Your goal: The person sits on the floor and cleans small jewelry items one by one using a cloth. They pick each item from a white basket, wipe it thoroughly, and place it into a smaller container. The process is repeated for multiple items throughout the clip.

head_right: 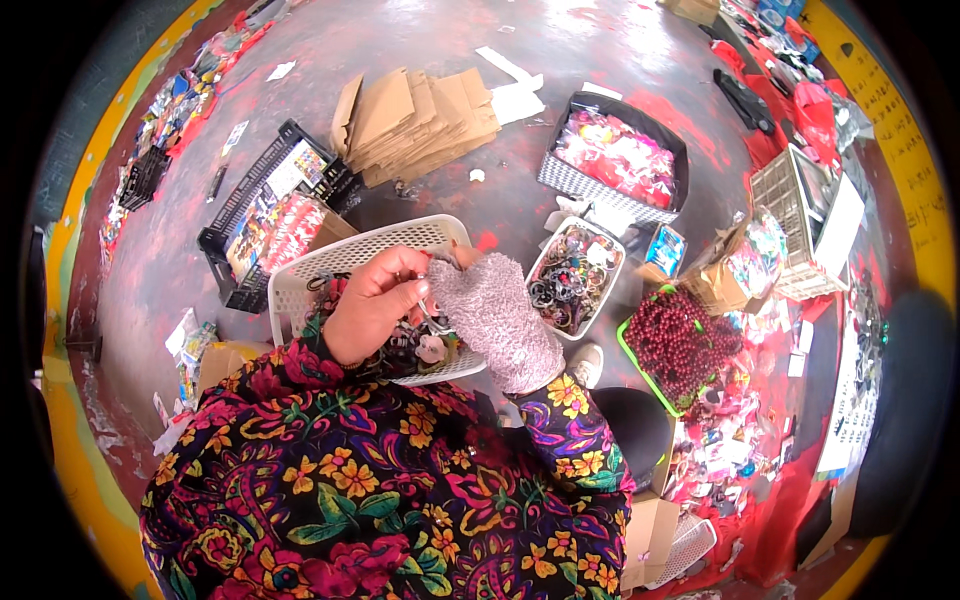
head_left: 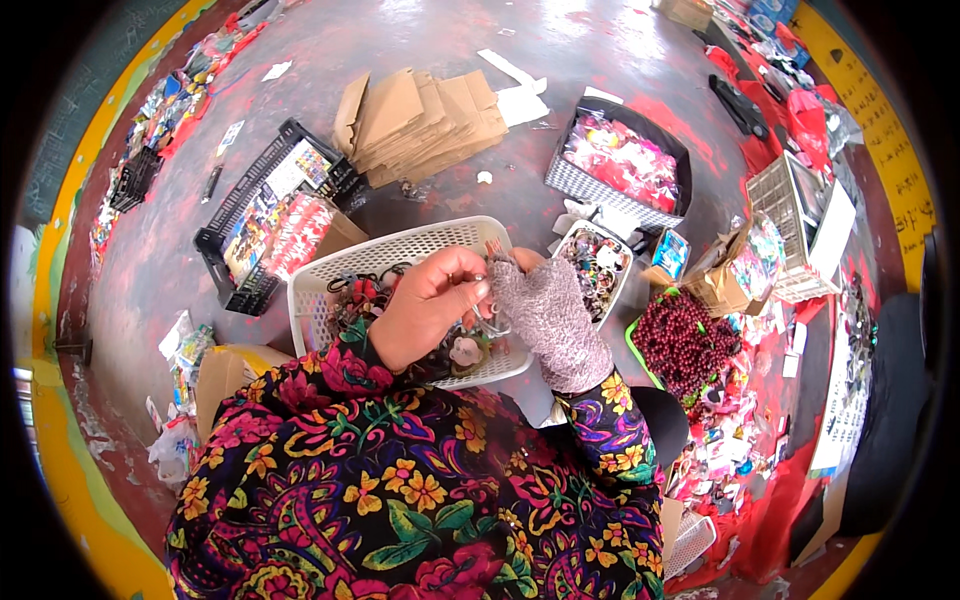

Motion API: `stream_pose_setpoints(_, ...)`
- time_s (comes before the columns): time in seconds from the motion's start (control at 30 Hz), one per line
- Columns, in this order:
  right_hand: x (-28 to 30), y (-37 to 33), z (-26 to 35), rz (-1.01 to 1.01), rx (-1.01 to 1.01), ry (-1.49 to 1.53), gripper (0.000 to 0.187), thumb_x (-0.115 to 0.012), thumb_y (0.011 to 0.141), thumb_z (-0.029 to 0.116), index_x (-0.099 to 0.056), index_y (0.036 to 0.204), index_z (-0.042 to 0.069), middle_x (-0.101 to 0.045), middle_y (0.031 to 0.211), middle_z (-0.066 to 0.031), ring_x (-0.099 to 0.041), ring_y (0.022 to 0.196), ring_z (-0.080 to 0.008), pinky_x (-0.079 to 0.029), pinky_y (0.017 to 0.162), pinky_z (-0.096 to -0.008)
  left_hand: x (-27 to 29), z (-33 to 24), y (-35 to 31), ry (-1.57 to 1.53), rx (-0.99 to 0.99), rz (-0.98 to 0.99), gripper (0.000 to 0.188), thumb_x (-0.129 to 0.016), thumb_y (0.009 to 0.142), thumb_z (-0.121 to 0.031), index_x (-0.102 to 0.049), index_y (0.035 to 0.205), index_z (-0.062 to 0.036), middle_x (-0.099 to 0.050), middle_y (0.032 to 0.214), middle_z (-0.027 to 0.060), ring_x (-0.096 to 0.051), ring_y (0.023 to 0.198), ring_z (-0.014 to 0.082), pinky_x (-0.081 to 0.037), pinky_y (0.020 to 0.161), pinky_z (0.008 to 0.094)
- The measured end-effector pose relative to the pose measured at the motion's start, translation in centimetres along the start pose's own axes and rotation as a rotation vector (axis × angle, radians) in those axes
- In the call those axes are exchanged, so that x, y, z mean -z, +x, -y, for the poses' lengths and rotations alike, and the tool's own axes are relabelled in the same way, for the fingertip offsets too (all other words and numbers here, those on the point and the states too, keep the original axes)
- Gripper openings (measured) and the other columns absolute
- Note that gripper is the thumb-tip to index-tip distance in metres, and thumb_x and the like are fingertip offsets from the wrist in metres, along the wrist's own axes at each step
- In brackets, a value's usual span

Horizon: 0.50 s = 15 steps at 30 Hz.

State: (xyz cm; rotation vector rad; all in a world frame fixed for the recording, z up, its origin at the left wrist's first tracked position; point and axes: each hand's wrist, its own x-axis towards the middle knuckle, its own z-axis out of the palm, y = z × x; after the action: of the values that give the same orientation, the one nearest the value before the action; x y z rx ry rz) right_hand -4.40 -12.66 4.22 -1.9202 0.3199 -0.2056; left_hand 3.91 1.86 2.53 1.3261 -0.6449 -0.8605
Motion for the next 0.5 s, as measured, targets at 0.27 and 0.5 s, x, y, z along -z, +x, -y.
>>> stream_pose_setpoints(0.27, 0.0, 0.4, -2.1, 0.069, 0.430, -0.389, 0.013, -0.054, 0.079, 0.012, -0.058, 0.087, 0.003, -0.058, 0.071, -0.0137, -0.060, 0.065, -0.0292, -0.045, 0.056, -0.0365, 0.1, 0.2, 0.0, 0.006, 0.009, 0.022, 0.006, -0.050, 0.091, -0.007, -0.050, 0.094, -0.0025, -0.054, 0.082, 0.0019, -0.056, 0.073, 0.0082, -0.045, 0.057, 0.0221)
stream_pose_setpoints(0.5, 1.5, -1.4, -1.3, 0.003, 0.223, -0.047, 0.023, -0.055, 0.075, 0.009, -0.057, 0.097, 0.004, -0.058, 0.084, -0.0159, -0.060, 0.078, -0.0330, -0.046, 0.071, -0.0404, 0.6, -0.3, -0.2, -0.003, 0.012, 0.019, 0.009, -0.049, 0.092, -0.012, -0.050, 0.097, -0.0047, -0.056, 0.083, 0.0014, -0.056, 0.073, 0.0082, -0.045, 0.061, 0.0214)
